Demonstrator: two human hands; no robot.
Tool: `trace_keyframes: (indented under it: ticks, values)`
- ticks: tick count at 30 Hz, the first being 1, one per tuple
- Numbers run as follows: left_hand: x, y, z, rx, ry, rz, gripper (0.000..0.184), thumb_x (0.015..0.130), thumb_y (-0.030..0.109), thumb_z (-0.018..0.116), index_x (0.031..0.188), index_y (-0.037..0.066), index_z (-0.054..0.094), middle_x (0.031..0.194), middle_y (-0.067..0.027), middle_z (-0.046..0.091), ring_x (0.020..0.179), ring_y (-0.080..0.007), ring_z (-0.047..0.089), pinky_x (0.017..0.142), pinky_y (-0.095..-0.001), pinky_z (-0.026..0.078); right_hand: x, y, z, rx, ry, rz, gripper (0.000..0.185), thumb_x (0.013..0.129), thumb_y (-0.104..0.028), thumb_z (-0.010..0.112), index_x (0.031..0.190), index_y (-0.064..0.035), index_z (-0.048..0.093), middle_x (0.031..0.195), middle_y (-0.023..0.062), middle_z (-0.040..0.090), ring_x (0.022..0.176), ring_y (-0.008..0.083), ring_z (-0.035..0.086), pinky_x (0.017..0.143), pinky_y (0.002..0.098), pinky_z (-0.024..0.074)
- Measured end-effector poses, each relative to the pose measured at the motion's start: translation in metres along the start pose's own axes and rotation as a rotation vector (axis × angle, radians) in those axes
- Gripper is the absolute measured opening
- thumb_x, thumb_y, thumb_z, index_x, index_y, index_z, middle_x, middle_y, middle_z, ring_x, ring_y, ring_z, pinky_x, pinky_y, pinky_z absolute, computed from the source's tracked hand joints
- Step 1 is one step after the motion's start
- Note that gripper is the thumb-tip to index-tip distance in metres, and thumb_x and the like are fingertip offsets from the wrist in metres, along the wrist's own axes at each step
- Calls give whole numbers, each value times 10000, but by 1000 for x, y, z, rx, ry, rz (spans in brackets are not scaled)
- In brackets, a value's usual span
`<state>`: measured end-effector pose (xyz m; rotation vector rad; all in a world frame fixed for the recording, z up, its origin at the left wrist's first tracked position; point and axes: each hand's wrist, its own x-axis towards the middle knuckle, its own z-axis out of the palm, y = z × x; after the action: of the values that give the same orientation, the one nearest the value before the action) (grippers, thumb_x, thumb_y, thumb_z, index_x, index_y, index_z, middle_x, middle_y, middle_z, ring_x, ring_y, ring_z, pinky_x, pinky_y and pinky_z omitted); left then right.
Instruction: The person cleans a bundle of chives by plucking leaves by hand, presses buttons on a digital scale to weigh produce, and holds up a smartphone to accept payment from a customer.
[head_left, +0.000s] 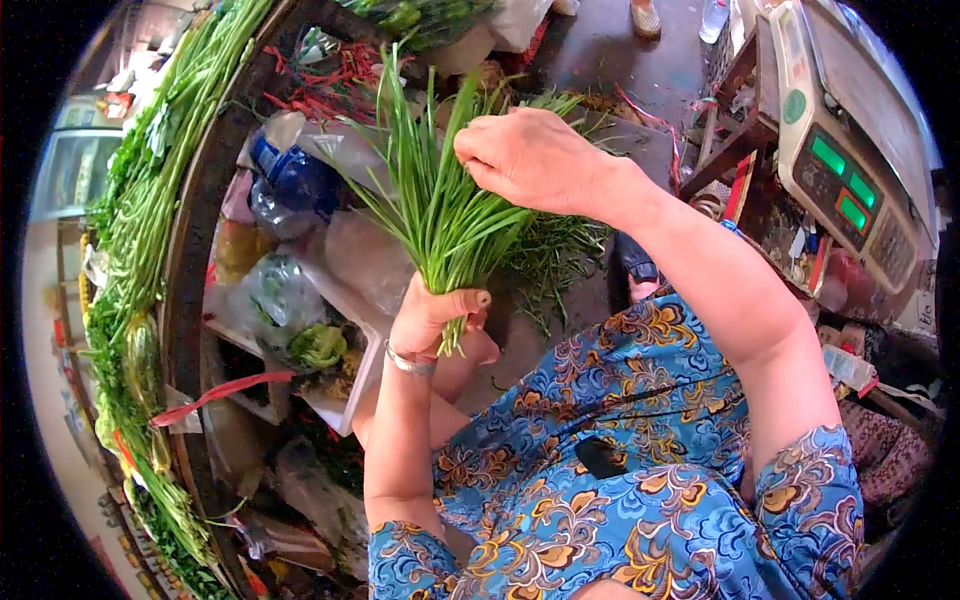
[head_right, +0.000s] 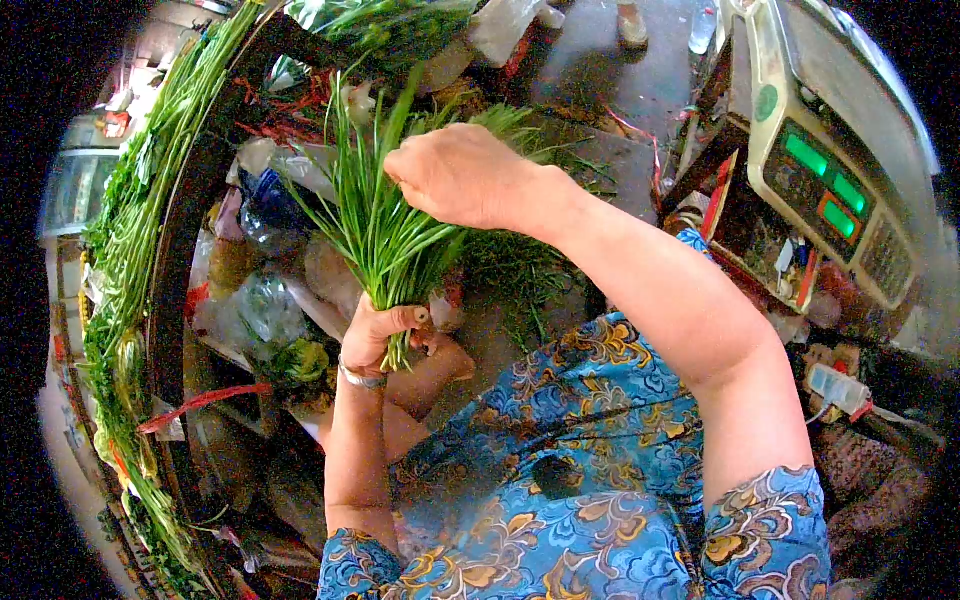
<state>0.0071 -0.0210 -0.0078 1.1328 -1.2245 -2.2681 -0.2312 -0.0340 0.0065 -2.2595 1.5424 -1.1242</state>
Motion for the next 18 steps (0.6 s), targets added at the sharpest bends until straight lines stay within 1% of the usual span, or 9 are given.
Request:
trace_keyframes:
  ticks: [5, 7, 8, 10, 11, 12, 15, 17, 18]
  values:
    - [-1, 5, 2, -3, -24, 10, 339, 721, 4, 733, 1014, -8, 564, 679, -47, 575, 515, -142, 538, 452, -262, 430, -3, -3, 7, 14, 105, 65, 156, 853, -181, 514, 813, -44, 576, 790, 168, 635, 758, 372, 637, 657, 485, 508]
    - [1, 7, 4, 2, -37, 22, 333, 719, 3, 735, 1006, -9, 567, 676, -51, 578, 518, -143, 543, 453, -262, 434, -2, -3, 7, 71, 109, 136, 113, 845, -144, 547, 832, -32, 541, 776, 150, 580, 751, 365, 587, 663, 467, 461]
    - [1, 7, 4, 8, -51, 33, 328, 716, 2, 737, 998, -10, 570, 674, -54, 580, 521, -143, 547, 455, -262, 437, -1, -3, 8, 72, 107, 134, 113, 845, -144, 547, 832, -32, 541, 776, 150, 580, 751, 365, 587, 663, 467, 461]
    - [0, 6, 2, 7, -43, 29, 320, 716, 0, 737, 991, -11, 574, 672, -56, 584, 523, -143, 552, 455, -262, 444, 2, 1, 12, -55, 199, 139, 148, 840, -165, 526, 781, -38, 573, 764, 170, 627, 764, 376, 629, 658, 490, 507]
    - [0, 5, 1, 9, -37, 23, 312, 715, -2, 737, 983, -13, 578, 670, -59, 588, 525, -143, 557, 456, -262, 451, 6, 7, 7, -91, 237, 193, 140, 833, -157, 534, 757, -44, 568, 758, 164, 626, 769, 372, 629, 657, 492, 505]
    - [-1, 3, 0, 8, -36, 24, 312, 715, -2, 737, 983, -13, 578, 670, -59, 588, 525, -143, 557, 456, -262, 451, 9, 18, 1, -74, 326, 168, 145, 842, -178, 541, 792, -53, 596, 766, 152, 631, 777, 370, 631, 675, 478, 506]
    - [-3, 0, -1, 31, -34, 23, 313, 718, -5, 743, 987, -10, 583, 674, -57, 593, 520, -139, 564, 454, -259, 468, 13, 29, -20, 85, 393, 122, 132, 844, -175, 566, 844, -54, 622, 775, 144, 629, 781, 365, 627, 699, 460, 505]
    - [-2, -1, -3, 22, -38, 22, 332, 714, -11, 746, 1003, -8, 583, 683, -53, 595, 517, -136, 563, 455, -257, 468, 15, 30, -30, -87, 573, -91, 123, 846, -145, 591, 904, -44, 628, 792, 142, 628, 785, 348, 627, 722, 435, 506]
    - [-1, -1, -3, 12, -45, 22, 352, 709, -16, 749, 1019, -7, 583, 691, -49, 597, 514, -133, 563, 457, -255, 467, 16, 31, -34, -89, 571, -90, 123, 846, -145, 591, 904, -44, 628, 792, 142, 628, 785, 348, 627, 722, 435, 506]
